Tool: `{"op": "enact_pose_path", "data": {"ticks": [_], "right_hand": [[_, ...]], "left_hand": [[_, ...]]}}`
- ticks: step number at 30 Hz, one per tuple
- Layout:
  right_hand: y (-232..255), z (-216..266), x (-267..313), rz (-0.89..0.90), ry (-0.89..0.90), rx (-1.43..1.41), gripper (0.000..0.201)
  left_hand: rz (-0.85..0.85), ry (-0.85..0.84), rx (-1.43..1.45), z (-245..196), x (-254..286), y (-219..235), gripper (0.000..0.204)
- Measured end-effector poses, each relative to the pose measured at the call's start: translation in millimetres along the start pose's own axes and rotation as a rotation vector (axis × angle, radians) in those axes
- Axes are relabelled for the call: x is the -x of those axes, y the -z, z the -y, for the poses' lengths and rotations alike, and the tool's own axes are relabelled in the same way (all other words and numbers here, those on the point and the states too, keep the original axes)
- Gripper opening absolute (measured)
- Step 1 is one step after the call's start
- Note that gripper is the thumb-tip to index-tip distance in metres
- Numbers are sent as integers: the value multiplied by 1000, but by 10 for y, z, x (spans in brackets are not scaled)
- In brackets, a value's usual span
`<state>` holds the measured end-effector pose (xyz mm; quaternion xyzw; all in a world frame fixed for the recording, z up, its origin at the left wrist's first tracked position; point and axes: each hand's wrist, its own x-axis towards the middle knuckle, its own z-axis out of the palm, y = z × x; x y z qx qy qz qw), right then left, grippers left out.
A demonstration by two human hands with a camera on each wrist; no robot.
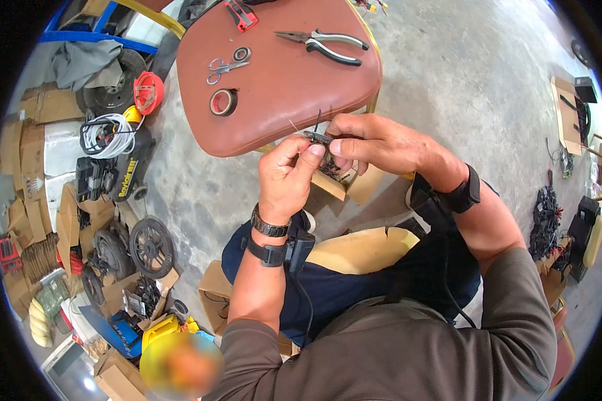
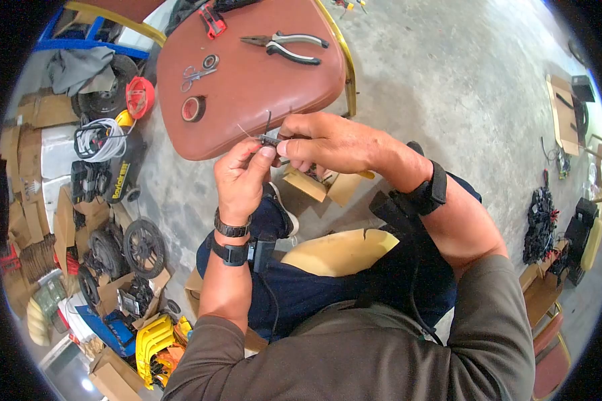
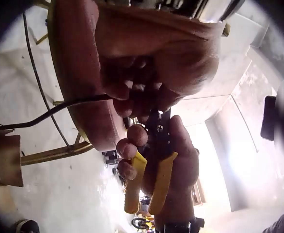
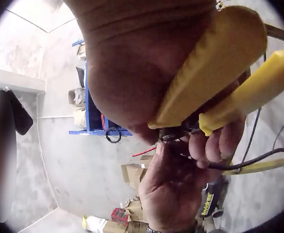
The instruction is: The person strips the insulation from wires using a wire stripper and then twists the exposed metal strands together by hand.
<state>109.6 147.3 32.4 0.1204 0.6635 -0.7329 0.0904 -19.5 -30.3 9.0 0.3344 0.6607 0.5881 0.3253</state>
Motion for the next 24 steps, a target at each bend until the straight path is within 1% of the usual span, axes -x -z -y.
{"op": "enact_pose_path", "data": {"ticks": [6, 9, 12, 15, 18, 21, 24], "right_hand": [[16, 43, 26, 4, -53, 22, 39], [13, 83, 38, -12, -49, 124, 36], [4, 19, 25, -72, 212, 477, 32], [17, -40, 4, -65, 171, 435, 29], [8, -29, 1, -67, 138, 474, 25], [-7, -57, -5, -72, 167, 431, 24], [-18, -32, 0, -78, 151, 420, 24]], "left_hand": [[-23, -30, -68, 17, -20, -23, 6], [-23, -51, -82, -7, -29, -40, 6], [-31, -103, -114, -11, -41, -45, 6], [-38, -114, -119, 9, -34, -52, 4], [-45, -94, -107, 9, -27, -67, 4], [-51, -62, -91, 9, -19, -72, 4], [-49, -39, -78, 10, -12, -75, 4]]}}
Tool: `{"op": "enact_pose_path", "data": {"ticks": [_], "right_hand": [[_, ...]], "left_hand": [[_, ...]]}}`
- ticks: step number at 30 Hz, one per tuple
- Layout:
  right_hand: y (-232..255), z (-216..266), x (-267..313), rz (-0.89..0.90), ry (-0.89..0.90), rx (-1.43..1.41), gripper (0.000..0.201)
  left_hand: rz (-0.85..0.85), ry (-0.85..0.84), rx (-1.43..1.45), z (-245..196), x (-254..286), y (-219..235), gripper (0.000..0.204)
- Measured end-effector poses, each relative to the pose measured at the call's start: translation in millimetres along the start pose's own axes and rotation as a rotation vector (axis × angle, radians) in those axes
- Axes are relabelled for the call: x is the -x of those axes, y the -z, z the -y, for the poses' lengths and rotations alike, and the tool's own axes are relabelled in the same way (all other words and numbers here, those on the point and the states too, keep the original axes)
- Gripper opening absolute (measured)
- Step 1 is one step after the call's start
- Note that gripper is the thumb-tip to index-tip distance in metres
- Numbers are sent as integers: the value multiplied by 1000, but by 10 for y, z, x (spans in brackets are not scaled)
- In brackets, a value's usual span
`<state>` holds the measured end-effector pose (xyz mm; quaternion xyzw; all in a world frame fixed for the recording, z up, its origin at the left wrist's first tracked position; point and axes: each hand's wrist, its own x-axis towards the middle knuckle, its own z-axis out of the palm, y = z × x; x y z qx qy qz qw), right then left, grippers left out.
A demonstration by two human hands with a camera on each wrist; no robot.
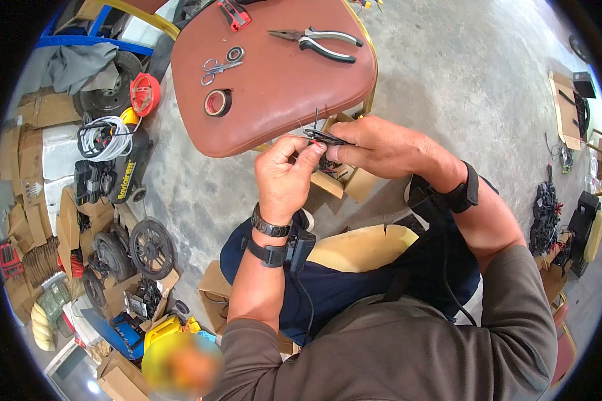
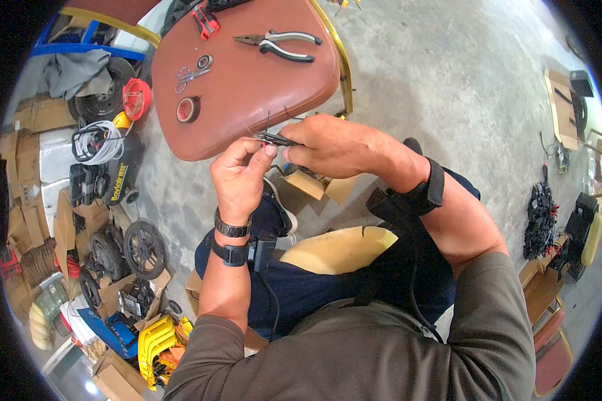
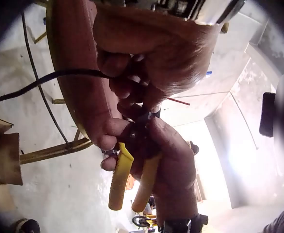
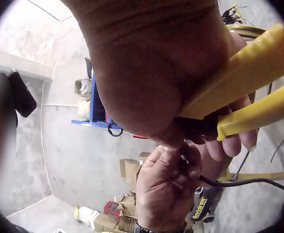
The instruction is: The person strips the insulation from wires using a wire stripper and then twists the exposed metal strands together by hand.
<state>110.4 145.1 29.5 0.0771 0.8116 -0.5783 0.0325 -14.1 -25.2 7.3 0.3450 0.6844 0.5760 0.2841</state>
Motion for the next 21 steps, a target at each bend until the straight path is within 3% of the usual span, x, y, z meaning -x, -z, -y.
{"op": "enact_pose_path", "data": {"ticks": [3, 6, 9, 15, 21], "right_hand": [[16, -9, -4, 80, -66, 93, 23], [-41, -28, 5, -5, -1, -51, 26], [-6, -21, -8, 34, -13, -48, 29], [8, -103, -43, 168, -173, -369, 38], [-19, -156, -68, 193, -162, -490, 42]], "left_hand": [[18, -24, -31, -1, -6, 7, 4], [33, -40, -48, -12, -8, 17, 4], [30, -67, -43, -33, -13, 12, 7], [79, -89, -46, -60, -30, 31, 8], [86, -47, -5, -35, -19, 41, 8]]}}
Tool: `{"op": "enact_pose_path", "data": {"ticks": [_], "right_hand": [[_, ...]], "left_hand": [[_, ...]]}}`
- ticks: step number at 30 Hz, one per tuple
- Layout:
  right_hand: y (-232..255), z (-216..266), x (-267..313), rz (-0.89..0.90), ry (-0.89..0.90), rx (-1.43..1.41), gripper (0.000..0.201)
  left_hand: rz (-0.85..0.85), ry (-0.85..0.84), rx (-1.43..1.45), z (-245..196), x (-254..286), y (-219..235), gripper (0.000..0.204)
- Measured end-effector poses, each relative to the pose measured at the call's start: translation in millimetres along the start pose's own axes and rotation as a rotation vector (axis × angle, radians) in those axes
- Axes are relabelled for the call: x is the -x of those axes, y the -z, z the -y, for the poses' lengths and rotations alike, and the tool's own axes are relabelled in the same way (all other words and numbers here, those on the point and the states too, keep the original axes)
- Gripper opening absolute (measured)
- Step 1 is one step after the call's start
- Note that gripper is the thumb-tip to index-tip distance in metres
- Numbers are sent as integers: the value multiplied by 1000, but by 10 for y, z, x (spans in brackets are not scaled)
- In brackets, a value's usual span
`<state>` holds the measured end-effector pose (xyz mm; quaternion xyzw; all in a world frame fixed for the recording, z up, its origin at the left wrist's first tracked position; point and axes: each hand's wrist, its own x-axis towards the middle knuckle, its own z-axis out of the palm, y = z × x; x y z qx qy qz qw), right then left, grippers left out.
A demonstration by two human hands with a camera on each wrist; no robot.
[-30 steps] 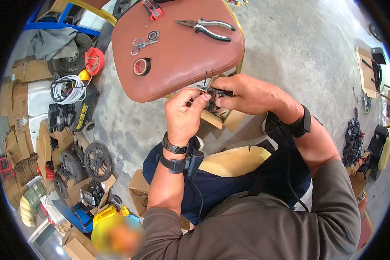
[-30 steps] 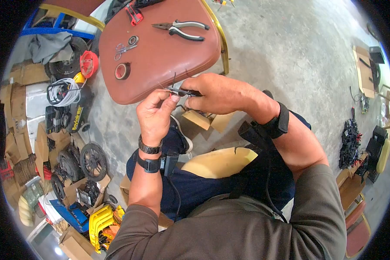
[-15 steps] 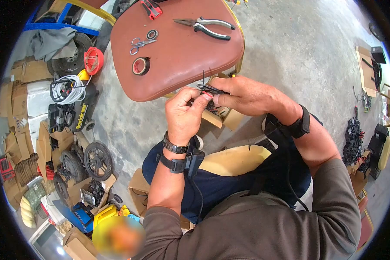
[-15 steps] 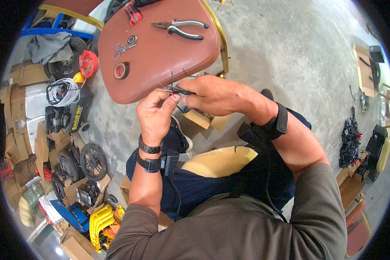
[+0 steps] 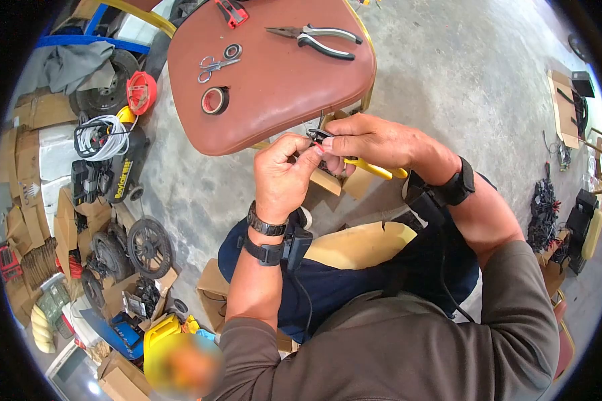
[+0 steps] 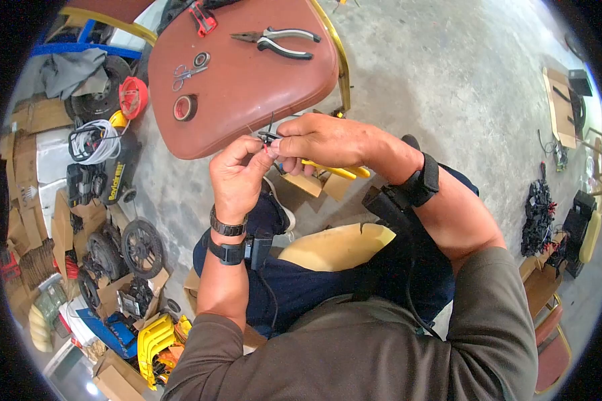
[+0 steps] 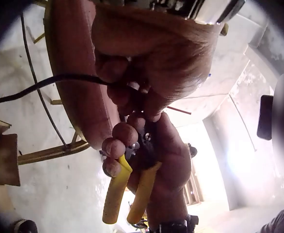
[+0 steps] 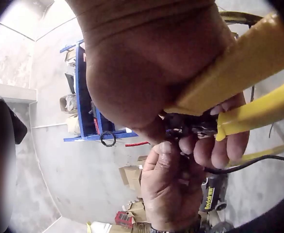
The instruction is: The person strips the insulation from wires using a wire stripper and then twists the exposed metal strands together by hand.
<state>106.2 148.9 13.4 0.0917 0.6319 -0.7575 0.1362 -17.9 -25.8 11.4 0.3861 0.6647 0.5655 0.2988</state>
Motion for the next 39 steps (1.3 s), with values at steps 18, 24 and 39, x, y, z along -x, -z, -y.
{"op": "enact_pose_path", "data": {"ticks": [18, 24, 39], "right_hand": [[23, 143, 37, -70, 6, 153, 29], [18, 59, 27, -65, -54, 125, 26], [42, 108, 46, -130, 7, 395, 28]], "left_hand": [[-283, -27, -47, 148, -38, 37, 12], [-276, 13, -32, 169, -38, 64, 12], [-190, 119, 8, 112, -18, 7, 14]]}}
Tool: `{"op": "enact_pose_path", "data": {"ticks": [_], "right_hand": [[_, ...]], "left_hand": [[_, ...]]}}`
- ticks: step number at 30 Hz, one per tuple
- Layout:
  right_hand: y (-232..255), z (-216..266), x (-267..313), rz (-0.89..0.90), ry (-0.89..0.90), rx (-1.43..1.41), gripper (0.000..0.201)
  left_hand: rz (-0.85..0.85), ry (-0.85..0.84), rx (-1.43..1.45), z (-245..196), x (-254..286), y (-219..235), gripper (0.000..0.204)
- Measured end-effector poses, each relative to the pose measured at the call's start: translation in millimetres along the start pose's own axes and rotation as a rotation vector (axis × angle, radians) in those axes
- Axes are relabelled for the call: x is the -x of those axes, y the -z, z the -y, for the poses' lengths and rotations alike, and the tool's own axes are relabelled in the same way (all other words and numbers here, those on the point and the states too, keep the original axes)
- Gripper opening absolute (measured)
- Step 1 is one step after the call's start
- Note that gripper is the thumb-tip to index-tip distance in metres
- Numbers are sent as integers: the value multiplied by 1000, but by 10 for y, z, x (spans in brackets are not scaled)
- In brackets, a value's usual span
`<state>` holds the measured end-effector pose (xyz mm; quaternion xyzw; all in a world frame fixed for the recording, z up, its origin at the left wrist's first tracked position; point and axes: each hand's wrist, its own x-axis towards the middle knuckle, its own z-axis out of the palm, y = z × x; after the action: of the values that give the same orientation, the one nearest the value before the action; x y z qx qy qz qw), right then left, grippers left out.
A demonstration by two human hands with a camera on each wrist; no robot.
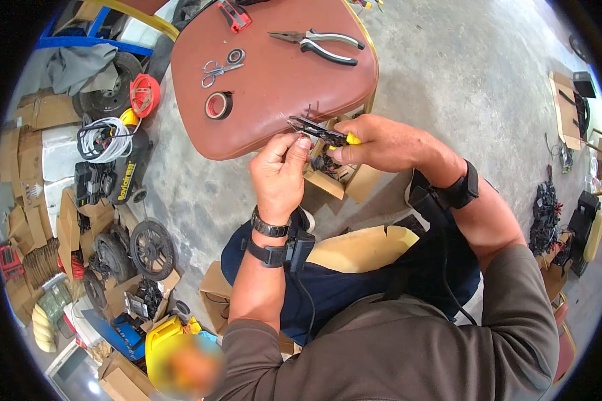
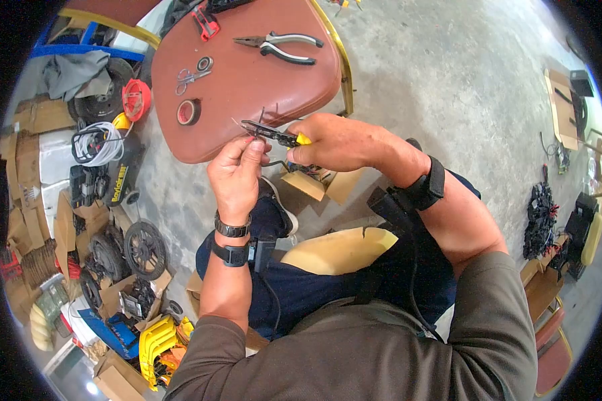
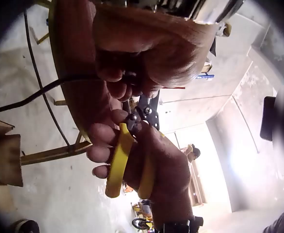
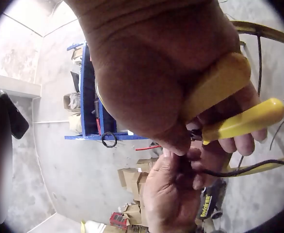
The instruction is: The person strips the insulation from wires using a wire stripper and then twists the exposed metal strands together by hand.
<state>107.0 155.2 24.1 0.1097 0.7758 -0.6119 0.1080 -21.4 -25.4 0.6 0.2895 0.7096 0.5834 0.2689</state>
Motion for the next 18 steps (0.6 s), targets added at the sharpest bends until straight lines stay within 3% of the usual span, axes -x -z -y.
{"op": "enact_pose_path", "data": {"ticks": [18], "right_hand": [[-8, 65, 25, -19, 36, 75, 29]], "left_hand": [[27, 0, -17, 36, 4, -2, 12]]}}
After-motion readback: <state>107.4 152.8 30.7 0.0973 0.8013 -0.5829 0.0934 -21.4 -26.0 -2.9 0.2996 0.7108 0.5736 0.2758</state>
